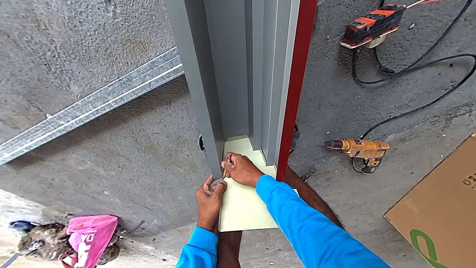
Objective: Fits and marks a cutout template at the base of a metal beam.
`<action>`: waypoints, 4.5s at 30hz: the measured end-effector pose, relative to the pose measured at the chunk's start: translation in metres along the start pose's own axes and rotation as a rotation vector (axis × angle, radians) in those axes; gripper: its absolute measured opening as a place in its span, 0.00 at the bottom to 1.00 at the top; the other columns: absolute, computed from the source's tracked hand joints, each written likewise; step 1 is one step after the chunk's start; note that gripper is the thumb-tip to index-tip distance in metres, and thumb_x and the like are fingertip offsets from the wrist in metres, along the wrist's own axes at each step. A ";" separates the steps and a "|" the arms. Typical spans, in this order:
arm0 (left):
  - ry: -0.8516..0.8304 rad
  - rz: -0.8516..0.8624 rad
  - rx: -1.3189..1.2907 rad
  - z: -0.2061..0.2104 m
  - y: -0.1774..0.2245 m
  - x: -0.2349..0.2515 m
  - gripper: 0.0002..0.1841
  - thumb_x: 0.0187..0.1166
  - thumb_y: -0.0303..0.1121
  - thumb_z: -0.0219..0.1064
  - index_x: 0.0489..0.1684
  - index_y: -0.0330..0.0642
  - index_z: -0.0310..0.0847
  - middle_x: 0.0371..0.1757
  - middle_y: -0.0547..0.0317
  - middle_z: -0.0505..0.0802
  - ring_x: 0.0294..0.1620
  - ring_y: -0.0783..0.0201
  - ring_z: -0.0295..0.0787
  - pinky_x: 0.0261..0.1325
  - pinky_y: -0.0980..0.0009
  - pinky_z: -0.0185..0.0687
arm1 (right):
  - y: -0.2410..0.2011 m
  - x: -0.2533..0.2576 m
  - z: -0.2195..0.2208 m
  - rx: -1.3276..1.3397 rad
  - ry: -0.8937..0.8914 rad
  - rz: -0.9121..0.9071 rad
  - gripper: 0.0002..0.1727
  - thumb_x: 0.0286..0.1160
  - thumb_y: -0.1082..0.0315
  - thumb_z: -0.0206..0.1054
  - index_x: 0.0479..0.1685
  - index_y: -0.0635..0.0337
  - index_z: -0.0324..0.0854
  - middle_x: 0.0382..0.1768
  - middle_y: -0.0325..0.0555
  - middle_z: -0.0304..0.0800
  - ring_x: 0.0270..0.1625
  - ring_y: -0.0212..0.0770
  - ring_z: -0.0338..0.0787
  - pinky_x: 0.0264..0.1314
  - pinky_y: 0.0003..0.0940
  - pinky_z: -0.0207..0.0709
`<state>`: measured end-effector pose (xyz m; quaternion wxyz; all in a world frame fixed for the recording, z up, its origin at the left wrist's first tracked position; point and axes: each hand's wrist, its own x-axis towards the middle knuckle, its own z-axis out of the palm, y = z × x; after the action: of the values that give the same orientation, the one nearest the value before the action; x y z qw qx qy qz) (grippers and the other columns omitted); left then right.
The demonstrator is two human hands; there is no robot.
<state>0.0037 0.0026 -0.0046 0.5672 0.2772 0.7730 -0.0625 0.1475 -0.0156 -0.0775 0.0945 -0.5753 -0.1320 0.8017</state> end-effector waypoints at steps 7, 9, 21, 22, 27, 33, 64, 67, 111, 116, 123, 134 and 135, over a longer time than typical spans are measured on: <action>-0.025 0.032 -0.032 -0.001 -0.004 0.001 0.13 0.77 0.18 0.66 0.58 0.25 0.83 0.22 0.46 0.94 0.18 0.61 0.92 0.23 0.68 0.89 | -0.008 -0.005 -0.006 -0.152 -0.044 -0.038 0.20 0.93 0.51 0.52 0.53 0.59 0.80 0.38 0.51 0.89 0.46 0.50 0.91 0.53 0.51 0.81; -0.027 0.038 -0.041 0.000 -0.005 0.001 0.14 0.77 0.18 0.66 0.59 0.24 0.83 0.22 0.46 0.94 0.18 0.61 0.92 0.23 0.68 0.90 | -0.025 -0.013 -0.019 -0.171 -0.039 -0.081 0.19 0.93 0.55 0.52 0.55 0.62 0.81 0.40 0.55 0.88 0.48 0.52 0.89 0.54 0.53 0.79; -0.020 0.015 0.009 0.000 -0.004 -0.002 0.13 0.78 0.20 0.68 0.59 0.28 0.84 0.22 0.50 0.94 0.18 0.64 0.91 0.24 0.70 0.89 | -0.022 -0.119 -0.066 0.265 0.106 -0.381 0.15 0.91 0.56 0.56 0.52 0.54 0.84 0.33 0.42 0.88 0.31 0.37 0.85 0.31 0.31 0.79; -0.013 0.002 0.018 0.001 -0.003 -0.003 0.13 0.78 0.20 0.69 0.59 0.29 0.85 0.22 0.51 0.94 0.18 0.65 0.90 0.23 0.71 0.88 | -0.015 -0.132 -0.081 0.286 0.122 -0.407 0.15 0.90 0.56 0.56 0.52 0.54 0.85 0.38 0.42 0.91 0.37 0.38 0.88 0.37 0.31 0.84; 0.018 -0.014 0.018 0.003 0.003 -0.010 0.14 0.79 0.20 0.69 0.60 0.32 0.85 0.23 0.54 0.95 0.17 0.69 0.90 0.22 0.74 0.86 | 0.034 -0.156 -0.113 0.121 0.160 -0.266 0.07 0.83 0.62 0.64 0.43 0.53 0.83 0.36 0.40 0.90 0.36 0.36 0.89 0.39 0.30 0.84; 0.039 -0.017 0.021 0.005 0.001 -0.008 0.14 0.78 0.20 0.70 0.60 0.34 0.86 0.23 0.54 0.94 0.16 0.68 0.89 0.21 0.73 0.85 | 0.061 -0.152 -0.102 0.079 0.134 -0.092 0.03 0.84 0.68 0.66 0.46 0.55 0.85 0.39 0.42 0.94 0.42 0.38 0.94 0.49 0.34 0.90; 0.028 -0.020 -0.060 0.005 -0.003 -0.004 0.17 0.76 0.19 0.69 0.64 0.33 0.85 0.27 0.52 0.95 0.19 0.67 0.91 0.23 0.72 0.88 | 0.071 -0.149 -0.082 -0.304 0.250 -0.243 0.05 0.81 0.59 0.70 0.45 0.44 0.90 0.42 0.26 0.93 0.42 0.24 0.91 0.45 0.28 0.88; 0.028 -0.020 -0.041 0.005 -0.003 -0.004 0.17 0.76 0.19 0.69 0.63 0.34 0.85 0.26 0.53 0.95 0.19 0.68 0.90 0.23 0.72 0.87 | 0.067 -0.147 -0.084 -0.264 0.255 -0.211 0.03 0.83 0.63 0.67 0.42 0.48 0.84 0.37 0.30 0.92 0.38 0.28 0.92 0.42 0.30 0.88; 0.025 -0.008 -0.030 0.004 -0.003 -0.005 0.16 0.77 0.19 0.68 0.63 0.33 0.85 0.25 0.53 0.94 0.18 0.68 0.89 0.22 0.72 0.87 | 0.084 -0.142 -0.083 -0.062 0.252 -0.299 0.03 0.79 0.66 0.72 0.41 0.51 0.91 0.42 0.33 0.93 0.41 0.30 0.91 0.44 0.28 0.89; 0.025 -0.014 -0.025 0.004 -0.004 -0.003 0.17 0.77 0.19 0.69 0.64 0.32 0.84 0.26 0.53 0.95 0.18 0.67 0.90 0.23 0.72 0.87 | 0.081 -0.143 -0.086 -0.054 0.242 -0.283 0.02 0.78 0.68 0.72 0.39 0.51 0.91 0.41 0.34 0.91 0.40 0.30 0.90 0.43 0.26 0.88; 0.032 -0.016 -0.032 0.004 -0.003 -0.003 0.18 0.76 0.19 0.69 0.65 0.32 0.83 0.25 0.52 0.95 0.18 0.68 0.90 0.22 0.73 0.87 | 0.081 -0.141 -0.092 -0.077 0.199 -0.277 0.03 0.79 0.68 0.71 0.38 0.50 0.90 0.40 0.33 0.90 0.39 0.31 0.90 0.41 0.27 0.87; 0.023 -0.015 -0.032 0.003 -0.003 -0.002 0.17 0.77 0.19 0.69 0.63 0.33 0.84 0.24 0.53 0.95 0.17 0.68 0.90 0.21 0.73 0.86 | 0.081 -0.141 -0.088 -0.081 0.208 -0.291 0.02 0.77 0.67 0.74 0.41 0.50 0.93 0.43 0.33 0.93 0.42 0.30 0.92 0.45 0.26 0.89; 0.026 -0.016 -0.027 0.004 -0.003 -0.002 0.17 0.77 0.19 0.69 0.63 0.33 0.84 0.24 0.53 0.94 0.17 0.68 0.89 0.21 0.73 0.86 | 0.082 -0.141 -0.087 -0.096 0.207 -0.303 0.03 0.76 0.66 0.74 0.42 0.50 0.94 0.45 0.33 0.93 0.45 0.29 0.92 0.48 0.26 0.89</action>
<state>0.0055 -0.0021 -0.0049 0.5603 0.2639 0.7833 -0.0531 0.2755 -0.1267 -0.0036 0.1994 -0.6320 -0.2449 0.7077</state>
